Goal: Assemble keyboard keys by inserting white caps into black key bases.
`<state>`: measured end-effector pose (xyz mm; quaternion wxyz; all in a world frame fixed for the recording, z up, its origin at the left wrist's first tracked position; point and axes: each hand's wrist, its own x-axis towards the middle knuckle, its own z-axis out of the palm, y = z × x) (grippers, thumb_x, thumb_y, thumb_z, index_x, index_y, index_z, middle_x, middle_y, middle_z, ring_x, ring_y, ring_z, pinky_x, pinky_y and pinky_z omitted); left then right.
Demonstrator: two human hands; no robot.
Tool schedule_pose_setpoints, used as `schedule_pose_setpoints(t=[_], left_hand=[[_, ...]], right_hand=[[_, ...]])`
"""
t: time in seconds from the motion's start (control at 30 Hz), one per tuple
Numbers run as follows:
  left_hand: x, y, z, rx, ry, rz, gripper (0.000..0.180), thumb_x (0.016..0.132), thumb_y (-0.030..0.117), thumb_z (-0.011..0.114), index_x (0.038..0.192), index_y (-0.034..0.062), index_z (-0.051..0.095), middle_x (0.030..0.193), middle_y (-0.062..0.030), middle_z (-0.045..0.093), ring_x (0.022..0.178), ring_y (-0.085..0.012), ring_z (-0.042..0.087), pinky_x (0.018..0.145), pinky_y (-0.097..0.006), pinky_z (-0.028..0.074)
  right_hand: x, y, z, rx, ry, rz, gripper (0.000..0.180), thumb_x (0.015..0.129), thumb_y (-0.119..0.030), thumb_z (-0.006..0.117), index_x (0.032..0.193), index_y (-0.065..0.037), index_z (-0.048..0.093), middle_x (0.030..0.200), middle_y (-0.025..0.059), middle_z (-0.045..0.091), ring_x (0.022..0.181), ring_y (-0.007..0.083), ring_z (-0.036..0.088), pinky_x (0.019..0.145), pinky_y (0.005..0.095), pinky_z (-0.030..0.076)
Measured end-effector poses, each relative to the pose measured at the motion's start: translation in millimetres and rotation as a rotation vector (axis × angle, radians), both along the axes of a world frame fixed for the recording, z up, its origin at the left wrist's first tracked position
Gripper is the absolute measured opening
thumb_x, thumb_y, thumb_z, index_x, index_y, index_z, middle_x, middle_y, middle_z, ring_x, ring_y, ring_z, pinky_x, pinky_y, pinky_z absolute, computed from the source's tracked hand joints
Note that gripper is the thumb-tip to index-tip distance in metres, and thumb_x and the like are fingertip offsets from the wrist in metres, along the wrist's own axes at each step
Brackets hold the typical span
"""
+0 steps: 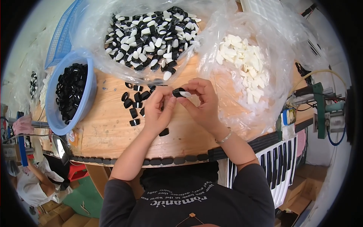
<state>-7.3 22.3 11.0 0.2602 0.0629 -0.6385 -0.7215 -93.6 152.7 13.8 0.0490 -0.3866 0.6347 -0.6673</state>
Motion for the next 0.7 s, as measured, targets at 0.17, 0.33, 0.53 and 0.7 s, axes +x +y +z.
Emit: schedule_pose_setpoints(t=[0.17,0.33,0.53,0.7], left_hand=[[-4,-9,1,-0.456,0.135,0.099,0.002,0.087,-0.003,0.057,0.088,-0.0028,0.058,0.089,-0.0089,0.061,0.072,-0.0121,0.052,0.066,-0.022,0.042],[-6,-3,-1,-0.300,0.108,0.080,0.003,0.087,-0.002,0.058,0.089,-0.0019,0.059,0.087,-0.0083,0.059,0.069,-0.0139,0.051,0.063,-0.023,0.041],[0,-8,-13,-0.391,0.038,-0.025,0.008,0.087,0.000,0.060,0.094,-0.0011,0.059,0.085,-0.0053,0.058,0.068,-0.0090,0.049,0.061,-0.020,0.038],[0,5,1,0.043,0.002,-0.054,0.006,0.089,-0.003,0.058,0.094,-0.0015,0.062,0.085,-0.0016,0.058,0.072,-0.0052,0.049,0.061,-0.017,0.037]], right_hand=[[-3,5,-1,0.004,0.191,-0.058,0.043,0.079,0.002,0.072,0.113,-0.003,0.046,0.104,0.0084,0.062,0.091,0.0123,0.060,0.081,0.0257,0.048],[0,3,13,0.011,0.210,-0.110,0.031,0.076,0.000,0.075,0.100,-0.003,0.054,0.098,0.0086,0.065,0.084,0.0135,0.062,0.076,0.0256,0.050],[2,3,21,-0.018,0.356,-0.111,0.023,0.073,0.001,0.076,0.089,-0.003,0.061,0.093,0.0142,0.067,0.079,0.0220,0.066,0.069,0.0284,0.052],[0,3,25,-0.062,0.368,-0.109,0.020,0.075,0.001,0.073,0.091,-0.002,0.063,0.094,0.0141,0.066,0.078,0.0214,0.066,0.069,0.0284,0.052]])
